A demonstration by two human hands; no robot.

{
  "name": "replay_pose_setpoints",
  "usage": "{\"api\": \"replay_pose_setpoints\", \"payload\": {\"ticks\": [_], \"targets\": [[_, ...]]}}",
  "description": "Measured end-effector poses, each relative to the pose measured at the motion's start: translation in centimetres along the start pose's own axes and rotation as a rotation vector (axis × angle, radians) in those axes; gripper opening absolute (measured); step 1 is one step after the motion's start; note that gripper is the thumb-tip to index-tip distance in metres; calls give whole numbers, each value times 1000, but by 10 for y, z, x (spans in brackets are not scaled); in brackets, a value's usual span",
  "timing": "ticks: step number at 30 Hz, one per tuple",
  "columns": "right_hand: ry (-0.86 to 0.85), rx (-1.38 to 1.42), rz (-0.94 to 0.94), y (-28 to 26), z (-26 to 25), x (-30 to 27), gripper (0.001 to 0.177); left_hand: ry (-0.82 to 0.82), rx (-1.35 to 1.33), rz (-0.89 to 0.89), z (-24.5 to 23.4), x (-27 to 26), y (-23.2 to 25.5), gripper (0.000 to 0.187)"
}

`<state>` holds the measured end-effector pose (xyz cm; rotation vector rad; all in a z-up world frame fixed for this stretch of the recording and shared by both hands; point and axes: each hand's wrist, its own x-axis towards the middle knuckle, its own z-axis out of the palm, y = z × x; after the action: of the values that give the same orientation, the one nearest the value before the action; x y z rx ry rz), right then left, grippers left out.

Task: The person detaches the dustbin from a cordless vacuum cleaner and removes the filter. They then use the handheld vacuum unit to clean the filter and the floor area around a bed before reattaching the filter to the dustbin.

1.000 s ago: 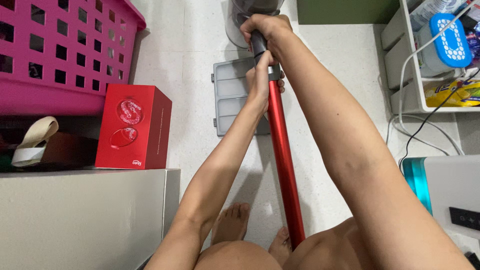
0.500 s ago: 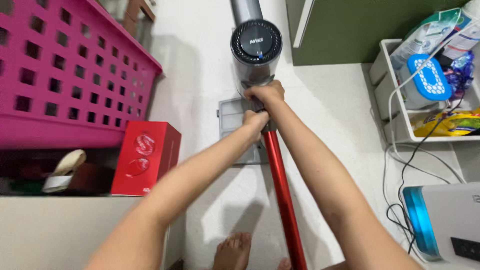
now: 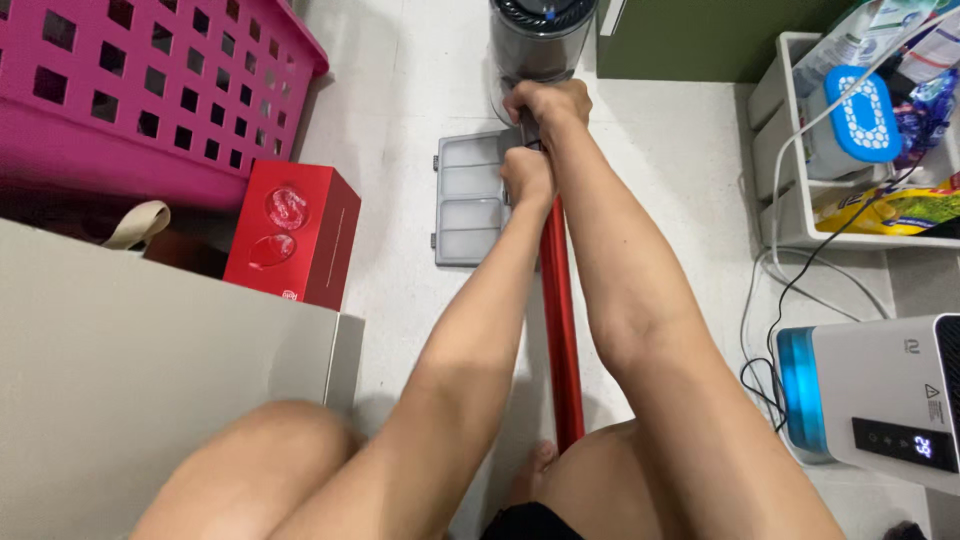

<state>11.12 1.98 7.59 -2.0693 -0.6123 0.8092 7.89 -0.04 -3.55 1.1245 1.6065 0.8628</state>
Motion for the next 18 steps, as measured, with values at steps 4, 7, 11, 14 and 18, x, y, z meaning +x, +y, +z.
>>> {"api": "replay_pose_setpoints", "payload": {"ticks": [4,7,11,14,18], "targets": [[-25,61,6,-13,7,1,21,-37,22,-32,-34,-21,30,33],[32,54,-6,-19,25,4,22,0,4,-15,-47,-23,37,34],[31,84,-20,-18,34,16,22,2,-20,-8,-56,-26,36,33],[10,142,-31,-22,37,27,21,16,-28,58,-55,-27,40,33],[-44,174,-87,-23,31,41,19,-46,-74,99,-51,-48,25,33]]}}
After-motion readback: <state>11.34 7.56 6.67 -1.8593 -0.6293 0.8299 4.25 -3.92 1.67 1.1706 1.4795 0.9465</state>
